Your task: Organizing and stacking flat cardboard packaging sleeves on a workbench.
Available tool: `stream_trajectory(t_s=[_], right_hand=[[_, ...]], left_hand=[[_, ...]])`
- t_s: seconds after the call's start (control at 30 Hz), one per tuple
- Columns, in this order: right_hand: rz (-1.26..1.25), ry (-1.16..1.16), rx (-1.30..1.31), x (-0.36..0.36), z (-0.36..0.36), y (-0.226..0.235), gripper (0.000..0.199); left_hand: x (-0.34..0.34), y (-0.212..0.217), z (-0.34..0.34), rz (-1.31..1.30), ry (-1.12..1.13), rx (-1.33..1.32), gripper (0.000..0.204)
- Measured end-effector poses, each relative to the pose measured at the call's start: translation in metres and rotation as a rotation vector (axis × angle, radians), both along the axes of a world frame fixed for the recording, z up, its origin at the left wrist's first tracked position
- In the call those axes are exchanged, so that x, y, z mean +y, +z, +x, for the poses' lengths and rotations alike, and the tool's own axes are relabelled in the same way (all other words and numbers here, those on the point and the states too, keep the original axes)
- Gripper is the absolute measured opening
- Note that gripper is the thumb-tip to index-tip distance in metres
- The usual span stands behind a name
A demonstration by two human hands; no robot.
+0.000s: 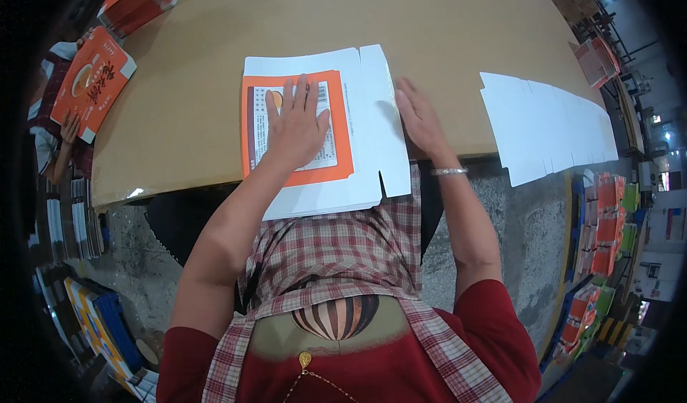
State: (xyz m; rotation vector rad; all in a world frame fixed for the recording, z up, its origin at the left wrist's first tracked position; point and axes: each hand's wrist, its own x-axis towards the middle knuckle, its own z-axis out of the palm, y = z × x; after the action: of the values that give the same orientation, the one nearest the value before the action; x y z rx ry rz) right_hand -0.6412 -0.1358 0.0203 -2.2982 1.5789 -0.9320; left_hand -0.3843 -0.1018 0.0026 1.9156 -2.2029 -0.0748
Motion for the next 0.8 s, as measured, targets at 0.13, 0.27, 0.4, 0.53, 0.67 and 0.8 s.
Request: stream_trajectory(t_s=[0.13,0.27,0.4,0.53,0.67,0.8], right_hand=[[0.476,0.365,-0.751,0.006,0.074,0.042,0.067],[-0.009,0.152,0.427,0.014,0.104,-0.012,0.071],[-0.023,0.141,0.374,0.022,0.108,-0.012,0.070],[-0.034,0.156,0.377,0.027,0.108,-0.007,0.068],[-0.039,0.116,0.274,0.041,0.095,-0.006,0.066],[-0.005,0.150,0.072,0.081,0.093,-0.016,0.065]], left_hand=[[0.004,0.001,0.004,-0.005,0.012,-0.048,0.062],[0.007,-0.009,0.010,-0.066,0.005,-0.050,0.063],[0.010,-0.004,0.013,-0.082,0.032,-0.055,0.062],[0.015,0.003,0.014,-0.118,0.018,-0.047,0.058],[0.023,0.017,-0.002,-0.068,-0.037,-0.013,0.053],[0.039,0.025,0.004,0.001,-0.058,-0.022,0.050]])
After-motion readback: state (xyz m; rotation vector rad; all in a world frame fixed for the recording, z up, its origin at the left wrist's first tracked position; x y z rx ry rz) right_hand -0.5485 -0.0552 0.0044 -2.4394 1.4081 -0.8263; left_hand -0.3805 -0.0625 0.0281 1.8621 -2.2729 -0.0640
